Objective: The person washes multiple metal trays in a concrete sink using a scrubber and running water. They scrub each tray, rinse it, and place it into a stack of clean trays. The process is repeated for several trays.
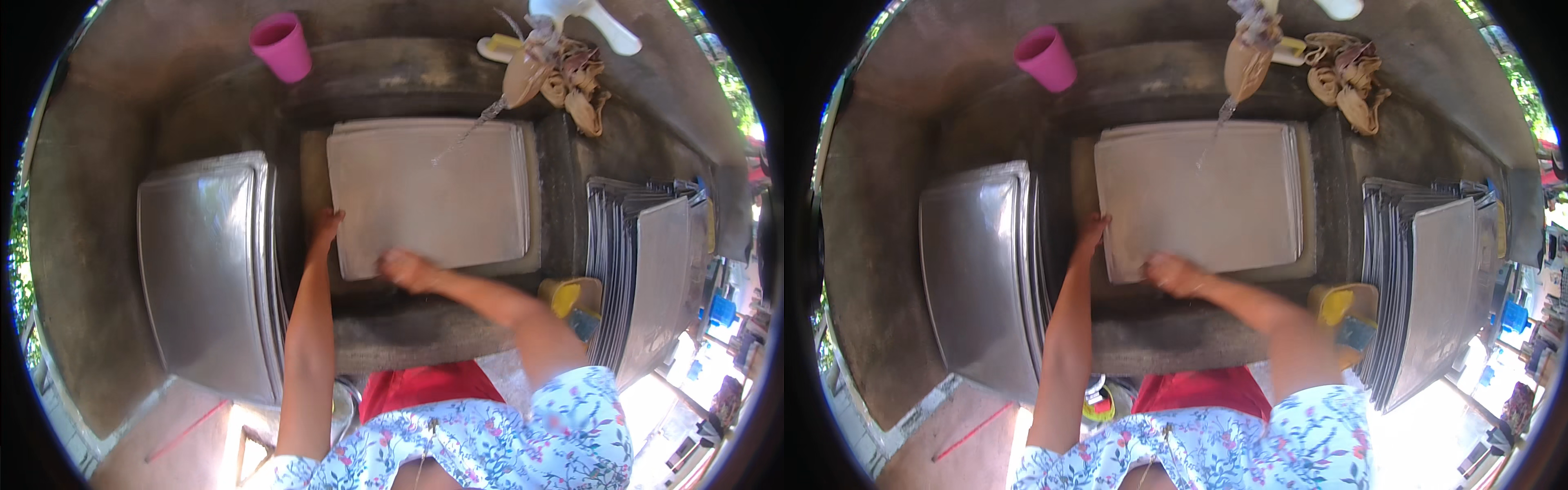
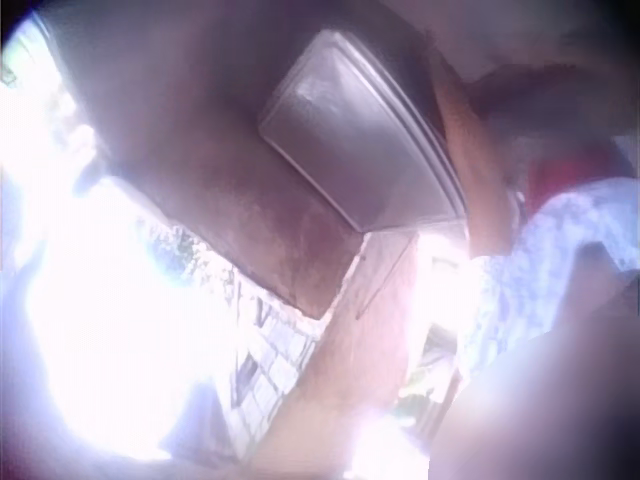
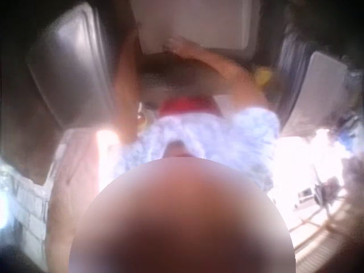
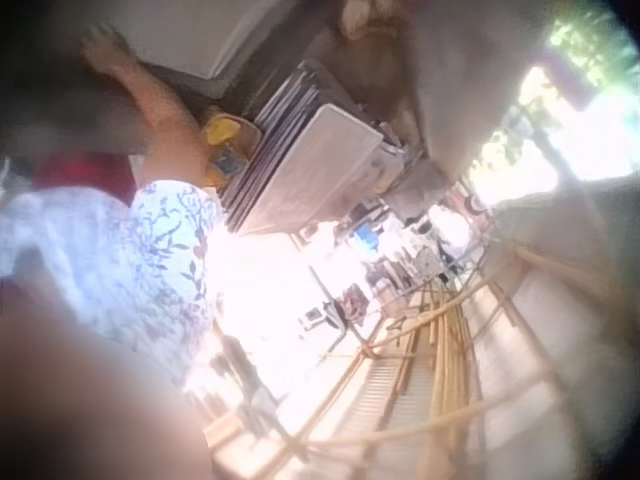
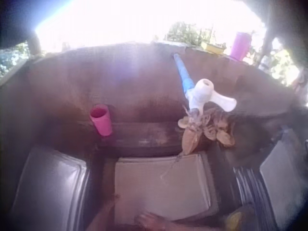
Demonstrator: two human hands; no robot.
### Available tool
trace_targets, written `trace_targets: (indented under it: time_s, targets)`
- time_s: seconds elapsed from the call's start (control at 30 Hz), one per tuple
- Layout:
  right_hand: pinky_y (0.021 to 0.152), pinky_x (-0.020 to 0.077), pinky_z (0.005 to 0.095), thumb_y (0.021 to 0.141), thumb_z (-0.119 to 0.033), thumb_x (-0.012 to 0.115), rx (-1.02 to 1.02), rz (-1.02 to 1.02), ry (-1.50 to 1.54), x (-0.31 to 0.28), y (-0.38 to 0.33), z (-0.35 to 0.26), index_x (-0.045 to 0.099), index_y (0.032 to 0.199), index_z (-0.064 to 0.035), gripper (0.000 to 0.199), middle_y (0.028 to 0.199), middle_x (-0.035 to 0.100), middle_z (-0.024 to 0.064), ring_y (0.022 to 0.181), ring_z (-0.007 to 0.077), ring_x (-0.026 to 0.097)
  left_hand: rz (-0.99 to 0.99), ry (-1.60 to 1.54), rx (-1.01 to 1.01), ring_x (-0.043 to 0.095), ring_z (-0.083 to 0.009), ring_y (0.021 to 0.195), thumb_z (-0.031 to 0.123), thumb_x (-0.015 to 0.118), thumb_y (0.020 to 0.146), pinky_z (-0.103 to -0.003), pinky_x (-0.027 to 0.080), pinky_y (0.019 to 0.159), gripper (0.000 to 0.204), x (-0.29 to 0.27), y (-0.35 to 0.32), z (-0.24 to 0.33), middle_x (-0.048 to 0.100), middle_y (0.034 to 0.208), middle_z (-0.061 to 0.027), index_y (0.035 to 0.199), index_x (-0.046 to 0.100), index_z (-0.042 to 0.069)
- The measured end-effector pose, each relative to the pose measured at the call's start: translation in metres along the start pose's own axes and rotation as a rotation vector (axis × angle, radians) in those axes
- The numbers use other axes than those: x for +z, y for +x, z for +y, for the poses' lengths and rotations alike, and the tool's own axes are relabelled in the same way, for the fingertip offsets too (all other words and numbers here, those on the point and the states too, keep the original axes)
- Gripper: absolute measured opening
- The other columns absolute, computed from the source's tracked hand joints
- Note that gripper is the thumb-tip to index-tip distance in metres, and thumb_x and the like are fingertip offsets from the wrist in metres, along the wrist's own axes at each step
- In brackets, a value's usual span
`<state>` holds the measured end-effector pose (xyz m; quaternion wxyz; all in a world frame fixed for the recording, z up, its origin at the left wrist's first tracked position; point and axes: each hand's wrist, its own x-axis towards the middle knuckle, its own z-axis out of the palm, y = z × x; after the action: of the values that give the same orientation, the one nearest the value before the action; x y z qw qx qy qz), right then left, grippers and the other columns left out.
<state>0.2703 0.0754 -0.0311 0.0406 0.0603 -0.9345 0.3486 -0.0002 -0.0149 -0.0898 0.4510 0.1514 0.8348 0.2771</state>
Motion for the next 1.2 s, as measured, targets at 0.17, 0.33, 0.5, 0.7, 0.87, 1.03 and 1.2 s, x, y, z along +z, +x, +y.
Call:
trace_targets:
  time_s: [0.17,0.33,0.5,0.7,0.87,1.03,1.2]
  targets:
    - [0.103,0.0311,0.0446,0.083,-0.008,0.049,0.994,0.664,-0.404,-0.069,-0.108,0.083,0.054,0.122,-0.012,0.039,0.129,0.047,0.0121,0.126,0.0328,0.036,0.254,0.256,0.184,0.057,-0.0286,0.066,0.035,0.068,0.075,-0.042,0.042,0.062,0.036,0.006,0.001,-0.006,0.057,0.066,-0.0137,0.069,0.054,0.002]
    - [0.095,0.0409,0.0399,0.084,-0.005,0.051,1.386,0.692,-0.408,-0.095,-0.13,0.116,0.054,0.124,-0.0148,0.041,0.127,0.049,0.0102,0.118,0.0331,0.045,0.202,0.044,0.18,0.052,-0.0169,0.065,0.028,0.069,0.076,-0.034,0.041,0.06,0.031,-0.006,-0.037,0.016,0.053,0.065,-0.0033,0.07,0.051,0.003]
    - [0.066,0.0479,0.0447,0.074,0.003,0.046,1.387,1.714,0.681,-0.109,-0.133,0.085,0.06,0.116,-0.0123,0.047,0.112,0.058,0.0077,0.09,0.0277,0.059,-0.004,-0.74,0.372,0.046,-0.0069,0.068,0.012,0.066,0.079,-0.026,0.038,0.062,0.014,-0.025,-0.112,0.084,0.05,0.071,0.0043,0.079,0.054,0.006]
    - [0.071,0.046,0.0464,0.068,0.002,0.041,1.29,1.817,1.234,-0.102,-0.128,0.018,0.054,0.122,-0.0132,0.058,0.116,0.056,0.0091,0.096,0.0302,0.056,0.157,-0.799,0.568,0.048,-0.0051,0.07,0.005,0.064,0.078,-0.021,0.039,0.064,0.009,-0.08,-0.215,0.152,0.056,0.078,0.0029,0.085,0.058,0.005]
    - [0.077,0.0466,0.0502,0.071,-0.001,0.042,1.09,1.647,1.547,-0.093,-0.103,-0.016,0.05,0.127,-0.0179,0.059,0.125,0.049,0.0072,0.108,0.0309,0.051,0.478,-0.726,0.609,0.053,-0.0075,0.076,0.006,0.062,0.079,-0.023,0.043,0.07,0.014,-0.139,-0.311,0.101,0.059,0.084,0.0003,0.092,0.059,0.003]
    - [0.076,0.0489,0.0489,0.08,-0.009,0.046,1.021,1.456,1.668,-0.09,-0.052,-0.022,0.047,0.128,-0.0201,0.049,0.12,0.052,0.005,0.104,0.0278,0.052,0.772,-1.031,0.462,0.056,-0.0125,0.086,0.007,0.061,0.08,-0.025,0.045,0.077,0.03,-0.174,-0.361,0.008,0.06,0.099,-0.003,0.109,0.053,0.005]
    - [0.073,0.0501,0.0469,0.084,-0.016,0.05,0.894,1.212,1.67,-0.08,0.017,-0.039,0.046,0.129,-0.0198,0.045,0.115,0.054,0.0052,0.098,0.0248,0.055,0.935,-1.217,0.558,0.056,-0.019,0.1,0.012,0.062,0.083,-0.029,0.045,0.087,0.047,-0.176,-0.392,-0.064,0.056,0.115,-0.0075,0.126,0.044,0.006]
